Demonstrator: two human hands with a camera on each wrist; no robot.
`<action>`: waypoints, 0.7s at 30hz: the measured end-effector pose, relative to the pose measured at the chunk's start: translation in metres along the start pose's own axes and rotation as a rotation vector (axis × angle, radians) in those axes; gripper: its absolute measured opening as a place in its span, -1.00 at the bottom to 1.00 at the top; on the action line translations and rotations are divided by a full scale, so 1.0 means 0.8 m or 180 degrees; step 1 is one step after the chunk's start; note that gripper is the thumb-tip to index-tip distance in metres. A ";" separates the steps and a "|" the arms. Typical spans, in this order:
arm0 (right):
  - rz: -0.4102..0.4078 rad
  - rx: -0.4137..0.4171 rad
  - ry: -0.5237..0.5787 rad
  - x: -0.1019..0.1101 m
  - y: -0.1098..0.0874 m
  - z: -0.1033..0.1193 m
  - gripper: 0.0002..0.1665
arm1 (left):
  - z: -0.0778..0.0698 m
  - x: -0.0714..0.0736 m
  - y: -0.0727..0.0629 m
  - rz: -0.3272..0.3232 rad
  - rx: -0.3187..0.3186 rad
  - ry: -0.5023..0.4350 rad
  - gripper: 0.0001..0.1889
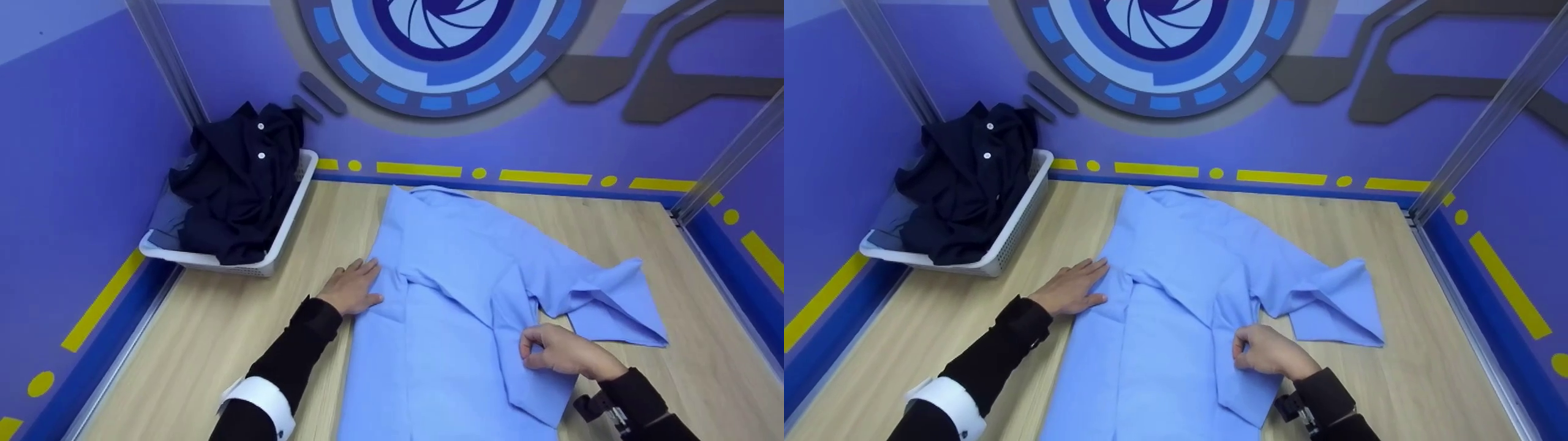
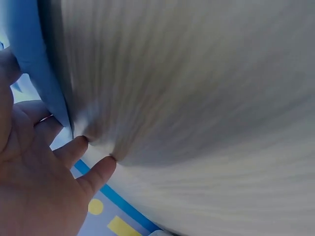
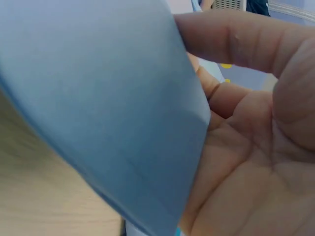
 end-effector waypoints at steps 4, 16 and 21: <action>-0.0160 0.0108 -0.0081 0.001 -0.004 0.004 -0.86 | -0.012 0.003 0.002 -0.0165 0.0058 0.0103 -0.29; -0.0857 0.1412 -0.1150 -0.033 0.003 0.132 -0.59 | -0.123 0.004 -0.032 -0.0020 -0.1185 -0.2540 -0.57; -0.0635 0.1908 -0.1215 -0.068 0.027 0.167 -0.58 | -0.138 -0.021 -0.064 0.0645 -0.0971 -0.3947 -0.43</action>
Point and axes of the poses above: each hand's wrist, its own y-axis towards the middle knuckle, its own x-axis out of the back of the hand, z = x × y, the point moved 1 cm from there along y, towards the middle knuckle, and after that the axes turned 12 degrees about z, right-handed, at the moved point
